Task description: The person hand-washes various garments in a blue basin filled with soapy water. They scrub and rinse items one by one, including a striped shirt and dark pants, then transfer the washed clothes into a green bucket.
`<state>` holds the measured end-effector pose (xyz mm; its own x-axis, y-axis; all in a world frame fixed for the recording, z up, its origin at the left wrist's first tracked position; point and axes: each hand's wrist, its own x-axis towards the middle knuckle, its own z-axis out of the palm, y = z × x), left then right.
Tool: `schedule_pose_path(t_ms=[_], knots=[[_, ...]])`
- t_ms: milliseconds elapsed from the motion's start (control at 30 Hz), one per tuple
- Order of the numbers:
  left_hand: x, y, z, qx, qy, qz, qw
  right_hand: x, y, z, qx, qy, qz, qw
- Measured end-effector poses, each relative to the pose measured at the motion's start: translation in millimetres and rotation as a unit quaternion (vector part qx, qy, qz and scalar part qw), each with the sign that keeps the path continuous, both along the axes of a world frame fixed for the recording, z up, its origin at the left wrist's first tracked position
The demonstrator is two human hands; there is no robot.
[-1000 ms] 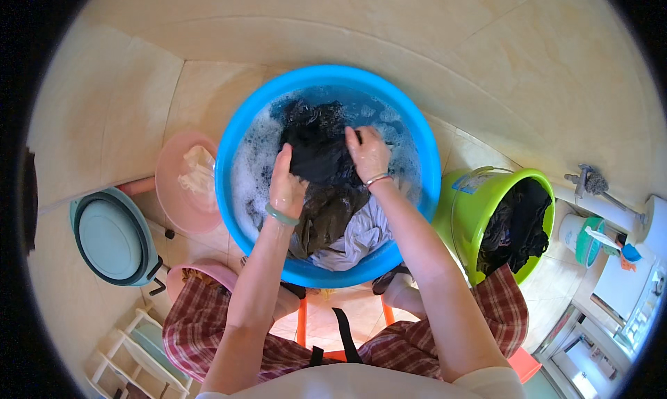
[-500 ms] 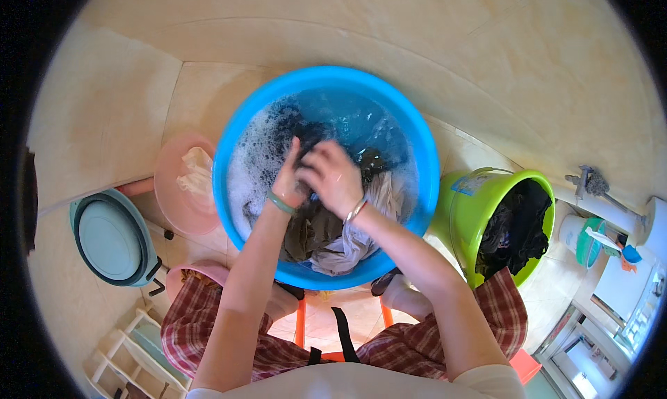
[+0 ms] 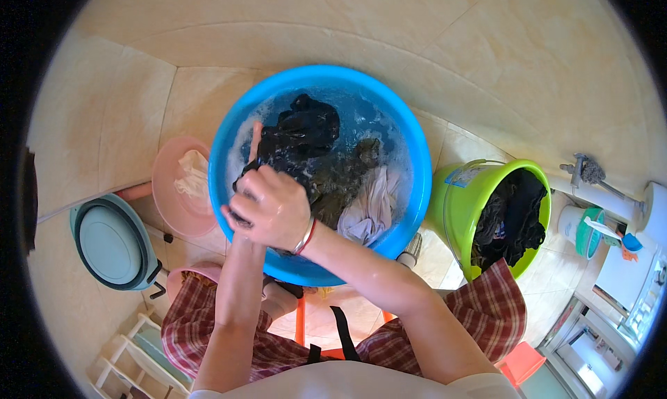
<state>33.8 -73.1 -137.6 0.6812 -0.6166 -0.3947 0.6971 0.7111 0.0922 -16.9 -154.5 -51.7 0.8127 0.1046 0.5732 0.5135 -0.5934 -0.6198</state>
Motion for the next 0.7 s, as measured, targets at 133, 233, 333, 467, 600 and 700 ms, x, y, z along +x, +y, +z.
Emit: schedule_pose_path(t_ms=[133,233,333,467,600,700], knots=[[-14.9,-15.9,20.1,0.437,-0.198,0.169,0.861,19.7,-20.8,-20.3,0.085,0.017,-0.035,0.996],[-6.4,-23.9,32.8,0.401,-0.040,0.099,0.910,27.3,-75.9,-74.4,0.029,0.156,-0.113,0.981],[-23.1,-50.3,16.3,0.472,-0.080,0.106,0.871,14.0,-115.3,-115.3,-0.091,0.196,-0.211,0.953],[-26.7,-38.6,1.1,0.415,-0.111,-0.096,0.898,-3.1,-152.9,-118.0,-0.293,0.251,-0.274,0.881],[-31.5,-30.8,-17.5,0.349,-0.071,-0.124,0.926,6.8,-151.2,-100.7,-0.308,0.191,-0.251,0.898],[-37.9,-20.8,-31.3,0.324,-0.001,-0.032,0.945,19.0,-102.5,-96.0,-0.179,0.210,-0.057,0.960]])
